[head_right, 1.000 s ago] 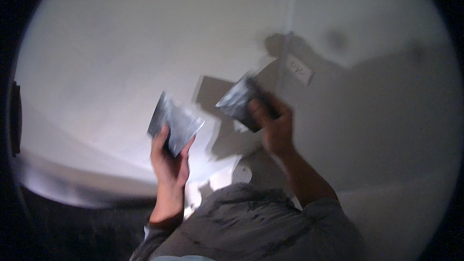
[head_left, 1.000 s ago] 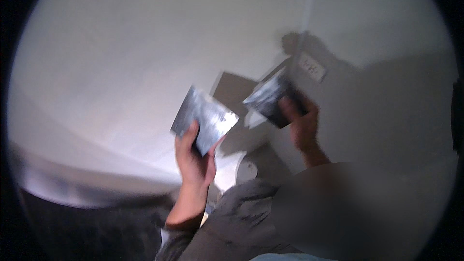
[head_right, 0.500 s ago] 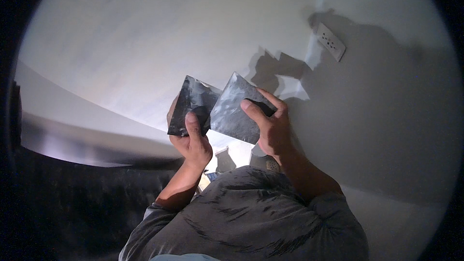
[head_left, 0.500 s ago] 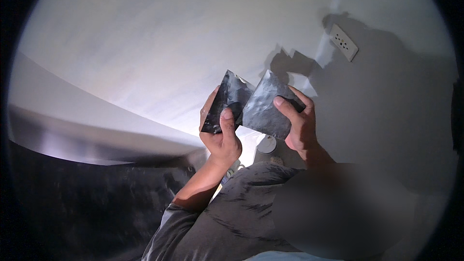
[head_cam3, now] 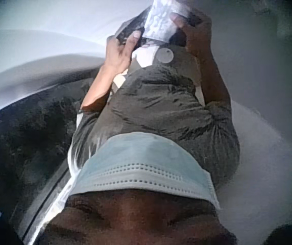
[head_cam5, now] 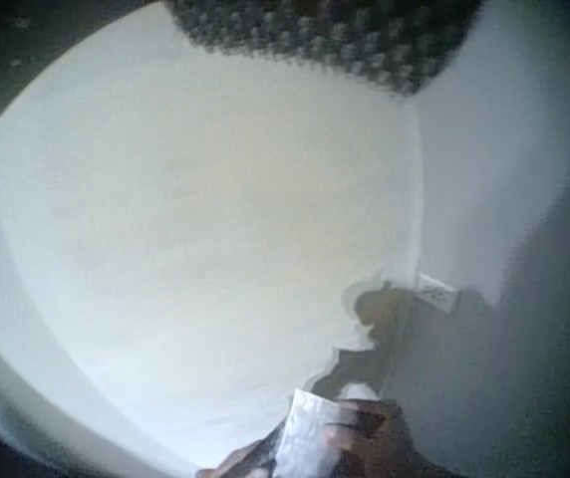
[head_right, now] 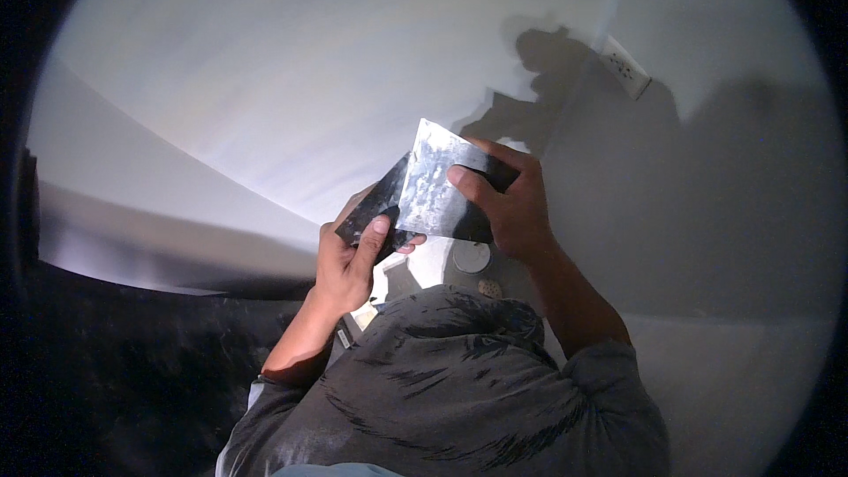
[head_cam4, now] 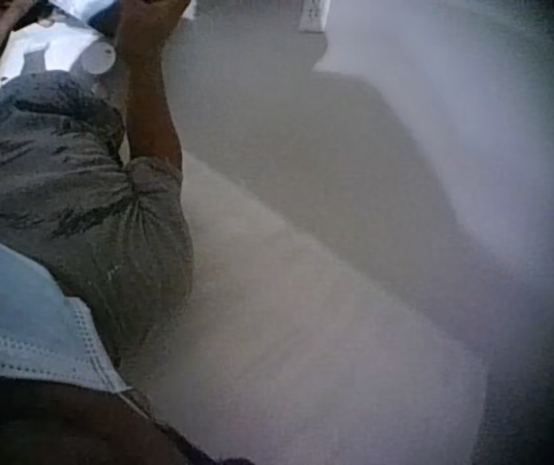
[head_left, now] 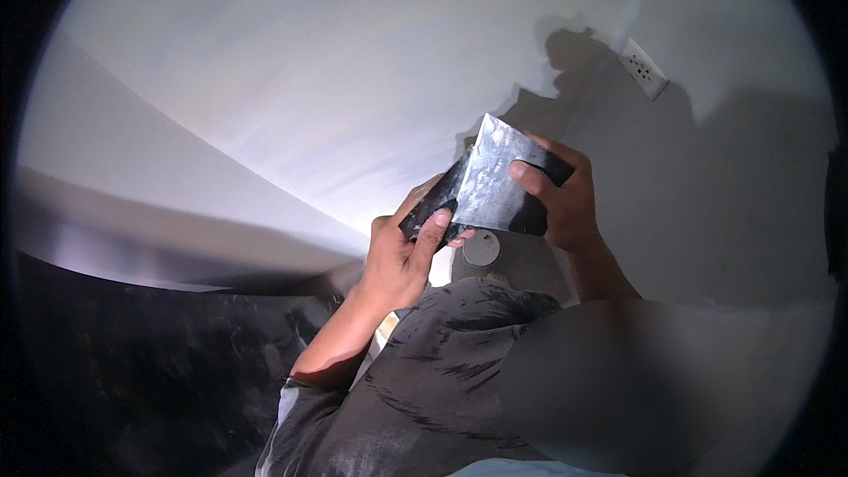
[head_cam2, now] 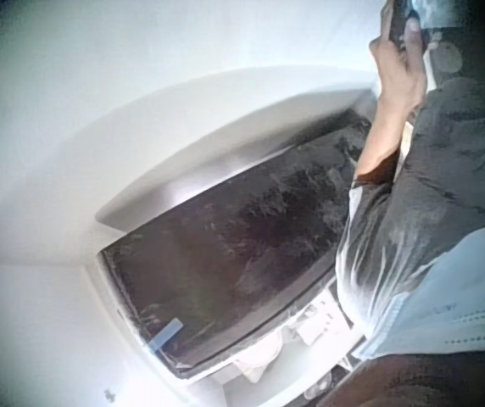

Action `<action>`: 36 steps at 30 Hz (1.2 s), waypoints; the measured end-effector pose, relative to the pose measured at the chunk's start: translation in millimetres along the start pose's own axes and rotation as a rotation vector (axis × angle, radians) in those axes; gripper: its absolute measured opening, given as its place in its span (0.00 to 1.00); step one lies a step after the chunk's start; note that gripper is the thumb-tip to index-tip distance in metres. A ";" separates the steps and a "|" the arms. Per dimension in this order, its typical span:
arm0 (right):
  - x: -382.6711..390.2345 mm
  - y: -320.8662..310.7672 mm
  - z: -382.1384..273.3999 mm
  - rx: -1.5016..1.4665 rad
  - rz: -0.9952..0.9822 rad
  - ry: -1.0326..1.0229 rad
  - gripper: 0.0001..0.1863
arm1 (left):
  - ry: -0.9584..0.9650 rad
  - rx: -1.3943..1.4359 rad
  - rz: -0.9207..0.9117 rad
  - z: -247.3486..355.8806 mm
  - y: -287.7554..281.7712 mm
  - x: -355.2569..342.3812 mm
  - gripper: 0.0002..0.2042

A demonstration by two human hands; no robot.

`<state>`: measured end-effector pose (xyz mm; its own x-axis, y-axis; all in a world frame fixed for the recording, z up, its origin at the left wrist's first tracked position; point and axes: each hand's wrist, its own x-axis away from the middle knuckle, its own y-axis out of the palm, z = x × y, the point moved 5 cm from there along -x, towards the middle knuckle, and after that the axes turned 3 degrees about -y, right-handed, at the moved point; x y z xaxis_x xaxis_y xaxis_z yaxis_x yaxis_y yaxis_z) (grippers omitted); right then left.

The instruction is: The person scoops wall compound from a bucket using a putty knife and applies it to a wall corner with a trowel. They repeatedly smooth the compound along the corner and scrape excess material back into the bucket.

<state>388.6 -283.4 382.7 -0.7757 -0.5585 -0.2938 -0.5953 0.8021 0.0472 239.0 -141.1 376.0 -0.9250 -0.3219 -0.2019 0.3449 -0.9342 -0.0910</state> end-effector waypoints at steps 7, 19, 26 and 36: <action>-8.9 -1.5 0.7 0.069 -0.066 -0.003 0.16 | -0.062 -0.064 -0.015 0.5 7.2 -12.9 0.20; -6.7 -3.5 6.9 -0.264 0.403 -0.174 0.21 | -0.067 0.703 0.385 -6.6 -23.6 -1.8 0.20; -3.9 58.8 2.8 0.137 0.004 -0.404 0.20 | -0.076 0.751 0.394 -12.4 -20.2 -10.3 0.20; -38.4 52.3 32.7 0.253 -0.368 -0.203 0.21 | -0.144 0.600 0.388 -32.8 -31.1 -28.5 0.20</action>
<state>394.1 -213.1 365.3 -0.4515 -0.7823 -0.4291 -0.7333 0.5993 -0.3211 259.9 -97.9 352.6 -0.7798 -0.6256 0.0230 0.5439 -0.6587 0.5199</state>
